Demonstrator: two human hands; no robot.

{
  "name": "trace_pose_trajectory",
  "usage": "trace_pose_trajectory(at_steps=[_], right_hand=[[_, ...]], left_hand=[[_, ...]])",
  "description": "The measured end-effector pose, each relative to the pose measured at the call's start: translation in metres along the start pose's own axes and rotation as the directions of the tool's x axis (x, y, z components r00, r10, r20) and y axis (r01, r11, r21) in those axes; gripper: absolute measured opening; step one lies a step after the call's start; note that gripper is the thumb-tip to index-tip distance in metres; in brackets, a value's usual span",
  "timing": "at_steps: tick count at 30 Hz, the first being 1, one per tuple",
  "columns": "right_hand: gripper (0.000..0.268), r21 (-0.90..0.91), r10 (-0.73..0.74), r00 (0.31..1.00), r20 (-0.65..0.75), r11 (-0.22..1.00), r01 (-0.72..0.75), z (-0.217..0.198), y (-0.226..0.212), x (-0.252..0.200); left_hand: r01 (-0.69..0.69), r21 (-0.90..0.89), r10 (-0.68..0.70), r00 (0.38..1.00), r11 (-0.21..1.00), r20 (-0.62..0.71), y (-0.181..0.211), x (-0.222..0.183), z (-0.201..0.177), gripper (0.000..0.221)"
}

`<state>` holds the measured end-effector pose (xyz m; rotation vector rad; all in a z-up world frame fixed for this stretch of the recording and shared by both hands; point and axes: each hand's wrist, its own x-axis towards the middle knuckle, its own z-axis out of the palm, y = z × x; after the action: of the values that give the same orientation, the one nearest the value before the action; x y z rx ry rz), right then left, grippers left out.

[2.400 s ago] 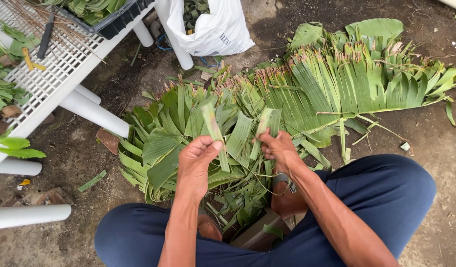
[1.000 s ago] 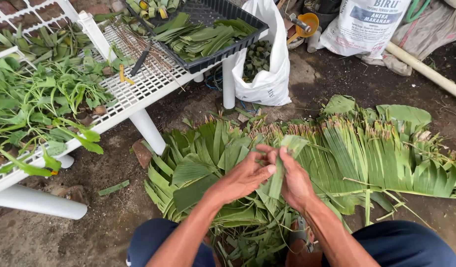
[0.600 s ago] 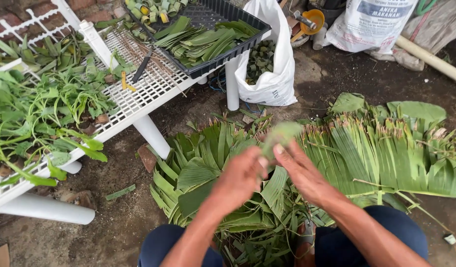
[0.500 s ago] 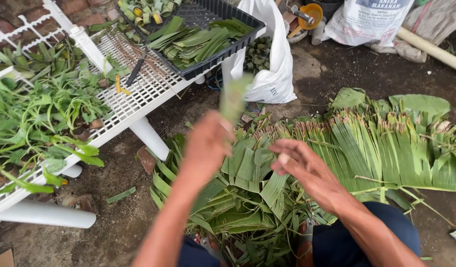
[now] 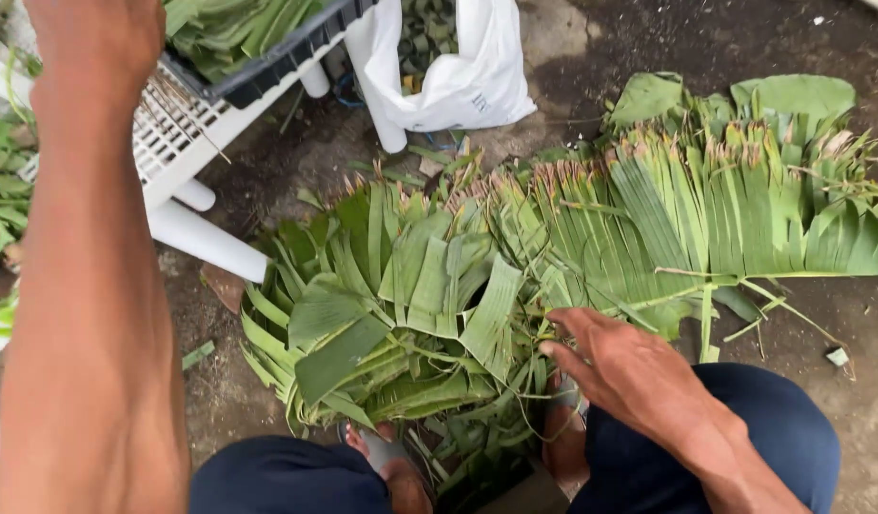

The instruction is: A person is preparing banana leaves by stripping the leaf blades from the central midrib and then tearing or cutting them into uniform strips.

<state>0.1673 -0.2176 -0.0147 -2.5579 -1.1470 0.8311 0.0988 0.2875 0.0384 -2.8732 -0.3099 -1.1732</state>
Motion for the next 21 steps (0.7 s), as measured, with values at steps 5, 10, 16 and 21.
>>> trace_pose_trajectory(at_steps=[5, 10, 16, 21], right_hand=[[0.048, -0.016, 0.067, 0.997, 0.034, 0.998, -0.067, 0.004, 0.009, -0.003], [0.049, 0.146, -0.010, 0.962, 0.271, 0.989, -0.031, 0.024, 0.002, 0.008], [0.032, -0.011, 0.039, 0.961, 0.273, 0.999, -0.038, 0.071, -0.021, 0.033], [0.046, 0.044, 0.219, 0.963, 0.156, 0.973, -0.228, 0.160, 0.012, 0.048]], left_hand=[[-0.010, -0.030, 0.009, 0.999, 0.999, -0.050, 0.096, -0.064, -0.052, 0.037], [0.825, 0.034, -0.519, 0.322, 0.564, 0.791, 0.187, -0.152, -0.064, 0.024], [0.642, 0.162, -0.398, 0.241, 0.749, 0.885, 0.168, -0.207, -0.030, 0.031], [0.650, 0.107, -0.376, 0.291, 0.752, 0.880, 0.178, -0.207, -0.038, 0.032]])
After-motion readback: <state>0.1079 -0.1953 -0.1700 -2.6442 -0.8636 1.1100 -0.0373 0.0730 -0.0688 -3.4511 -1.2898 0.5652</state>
